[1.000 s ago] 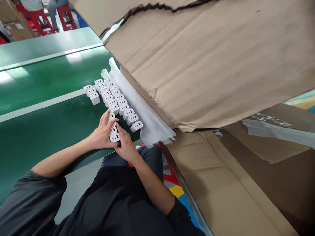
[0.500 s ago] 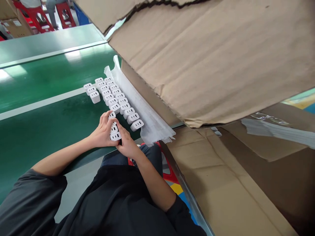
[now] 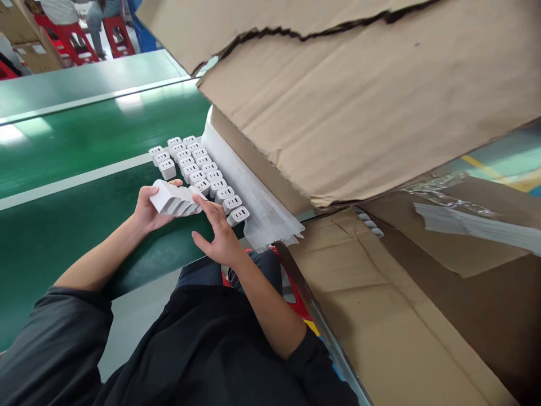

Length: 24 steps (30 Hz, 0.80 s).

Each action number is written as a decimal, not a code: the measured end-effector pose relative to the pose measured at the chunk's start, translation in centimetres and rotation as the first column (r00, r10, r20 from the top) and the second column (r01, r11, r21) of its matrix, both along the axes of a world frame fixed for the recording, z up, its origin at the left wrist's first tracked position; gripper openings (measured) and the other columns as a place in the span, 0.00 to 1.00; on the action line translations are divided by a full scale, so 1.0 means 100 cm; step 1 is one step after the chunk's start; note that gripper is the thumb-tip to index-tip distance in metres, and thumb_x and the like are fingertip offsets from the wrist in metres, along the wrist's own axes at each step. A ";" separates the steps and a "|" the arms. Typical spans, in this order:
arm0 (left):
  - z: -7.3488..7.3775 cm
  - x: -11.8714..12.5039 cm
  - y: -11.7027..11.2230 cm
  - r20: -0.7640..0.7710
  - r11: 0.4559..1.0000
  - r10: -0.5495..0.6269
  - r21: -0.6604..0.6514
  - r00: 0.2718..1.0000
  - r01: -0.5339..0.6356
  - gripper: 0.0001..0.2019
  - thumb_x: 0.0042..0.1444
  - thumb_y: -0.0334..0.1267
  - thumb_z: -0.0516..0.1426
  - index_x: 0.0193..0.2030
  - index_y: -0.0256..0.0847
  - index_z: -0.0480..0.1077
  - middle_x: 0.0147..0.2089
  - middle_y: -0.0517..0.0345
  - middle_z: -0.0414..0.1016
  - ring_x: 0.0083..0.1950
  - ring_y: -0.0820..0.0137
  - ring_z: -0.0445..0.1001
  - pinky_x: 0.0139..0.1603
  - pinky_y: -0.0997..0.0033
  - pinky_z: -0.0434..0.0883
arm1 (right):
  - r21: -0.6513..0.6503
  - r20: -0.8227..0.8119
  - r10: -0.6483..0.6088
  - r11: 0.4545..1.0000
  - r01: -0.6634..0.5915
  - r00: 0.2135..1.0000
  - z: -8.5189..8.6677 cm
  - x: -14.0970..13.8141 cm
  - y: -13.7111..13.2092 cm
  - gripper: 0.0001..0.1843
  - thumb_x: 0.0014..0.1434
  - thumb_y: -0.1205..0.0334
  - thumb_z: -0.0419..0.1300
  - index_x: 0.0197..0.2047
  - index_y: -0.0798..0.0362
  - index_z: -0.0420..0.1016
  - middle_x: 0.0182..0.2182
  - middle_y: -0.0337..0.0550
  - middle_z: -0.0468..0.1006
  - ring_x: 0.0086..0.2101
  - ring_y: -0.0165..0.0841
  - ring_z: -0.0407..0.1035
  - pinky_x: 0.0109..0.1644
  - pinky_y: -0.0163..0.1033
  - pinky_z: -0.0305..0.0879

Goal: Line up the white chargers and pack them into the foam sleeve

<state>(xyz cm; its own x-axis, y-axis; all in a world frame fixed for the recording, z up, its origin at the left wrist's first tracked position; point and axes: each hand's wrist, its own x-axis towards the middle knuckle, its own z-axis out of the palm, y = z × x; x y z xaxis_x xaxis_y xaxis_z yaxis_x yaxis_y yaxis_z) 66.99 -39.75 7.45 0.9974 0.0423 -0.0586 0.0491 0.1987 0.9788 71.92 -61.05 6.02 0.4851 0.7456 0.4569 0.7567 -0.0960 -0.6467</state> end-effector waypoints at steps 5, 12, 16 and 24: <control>0.001 0.001 -0.003 -0.081 0.993 0.040 -0.106 0.996 -0.048 0.44 0.48 0.74 0.42 0.59 0.41 0.65 0.59 0.41 0.73 0.60 0.45 0.72 0.53 0.40 0.72 | -0.071 0.335 0.038 0.997 -0.016 0.942 0.016 0.025 0.003 0.38 0.67 0.72 0.47 0.76 0.42 0.42 0.69 0.41 0.61 0.65 0.40 0.58 0.68 0.53 0.59; -0.010 0.003 -0.006 -0.172 0.965 -0.041 -0.260 0.984 -0.005 0.35 0.49 0.69 0.45 0.50 0.42 0.67 0.54 0.42 0.76 0.58 0.49 0.74 0.56 0.41 0.71 | -0.289 0.490 0.335 0.933 -0.213 0.805 0.031 0.056 0.013 0.34 0.70 0.74 0.47 0.71 0.30 0.53 0.68 0.26 0.62 0.67 0.34 0.57 0.74 0.56 0.51; -0.007 0.000 -0.010 -0.220 0.928 -0.109 -0.373 0.969 0.020 0.32 0.46 0.67 0.50 0.45 0.43 0.67 0.48 0.45 0.78 0.56 0.47 0.75 0.57 0.36 0.69 | -0.433 0.476 0.455 0.866 -0.250 0.753 0.043 0.052 0.019 0.33 0.71 0.73 0.46 0.71 0.31 0.52 0.67 0.26 0.64 0.65 0.34 0.58 0.72 0.56 0.54; -0.003 -0.017 -0.033 -0.251 0.871 -0.331 -0.452 0.910 0.193 0.46 0.48 0.79 0.41 0.57 0.44 0.67 0.50 0.45 0.78 0.57 0.44 0.74 0.57 0.27 0.64 | -0.470 0.626 0.450 0.869 -0.153 0.637 0.069 0.030 -0.004 0.27 0.73 0.67 0.43 0.70 0.36 0.57 0.62 0.35 0.70 0.58 0.37 0.65 0.60 0.50 0.66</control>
